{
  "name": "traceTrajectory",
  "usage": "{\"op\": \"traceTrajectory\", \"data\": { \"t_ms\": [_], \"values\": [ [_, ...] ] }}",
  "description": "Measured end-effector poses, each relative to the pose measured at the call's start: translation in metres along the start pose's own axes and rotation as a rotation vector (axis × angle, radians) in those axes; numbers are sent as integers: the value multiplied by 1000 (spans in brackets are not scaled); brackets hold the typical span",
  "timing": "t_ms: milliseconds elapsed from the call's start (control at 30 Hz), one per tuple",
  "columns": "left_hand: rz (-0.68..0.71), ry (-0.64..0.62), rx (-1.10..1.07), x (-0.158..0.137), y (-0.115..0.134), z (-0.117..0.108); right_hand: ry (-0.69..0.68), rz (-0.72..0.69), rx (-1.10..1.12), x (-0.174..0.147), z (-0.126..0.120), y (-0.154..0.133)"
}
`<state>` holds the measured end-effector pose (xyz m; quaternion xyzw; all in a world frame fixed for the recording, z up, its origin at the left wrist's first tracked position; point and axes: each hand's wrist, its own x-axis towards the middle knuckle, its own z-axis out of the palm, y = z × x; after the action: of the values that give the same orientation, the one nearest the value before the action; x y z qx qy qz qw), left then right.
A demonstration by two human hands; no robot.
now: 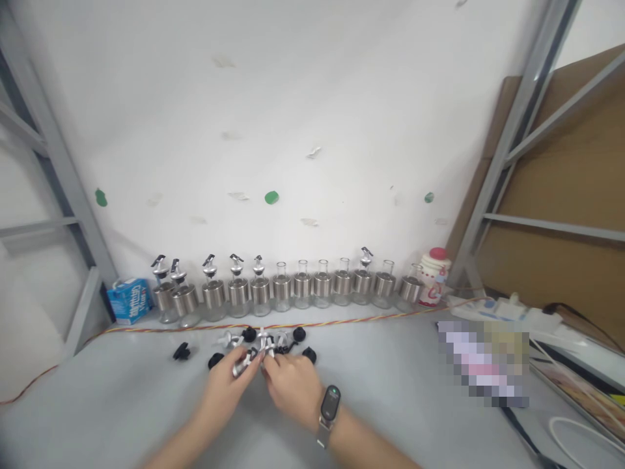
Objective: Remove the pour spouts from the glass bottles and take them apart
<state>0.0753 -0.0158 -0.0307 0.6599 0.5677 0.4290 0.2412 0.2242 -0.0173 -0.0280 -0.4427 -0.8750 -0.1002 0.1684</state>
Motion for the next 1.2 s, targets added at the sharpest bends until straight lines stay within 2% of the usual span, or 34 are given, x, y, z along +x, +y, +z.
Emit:
{"op": "traceTrajectory", "data": {
  "t_ms": [167, 233, 400, 567, 667, 933, 1200],
  "values": [
    [-262, -149, -399, 0, 0, 2, 19, 61, 93, 0, -4, -1],
    [-288, -169, -471, 0, 0, 2, 27, 80, 149, 0, -5, -1],
    [-223, -192, -405, -2, 3, 0, 30, 101, 243, -2, -7, -4],
    [-110, -65, -217, 2, 2, -2, 33, 86, 254, -3, -8, -5],
    [-95, -43, -118, 4, 0, -3, 31, 76, 262, -3, -10, -5],
    [-193, -171, -332, -2, 1, 0, 57, 72, 284, -3, -8, -7],
    [-46, -192, -283, -9, 7, -2, 32, 133, 282, -2, -5, -5]
  ]
}}
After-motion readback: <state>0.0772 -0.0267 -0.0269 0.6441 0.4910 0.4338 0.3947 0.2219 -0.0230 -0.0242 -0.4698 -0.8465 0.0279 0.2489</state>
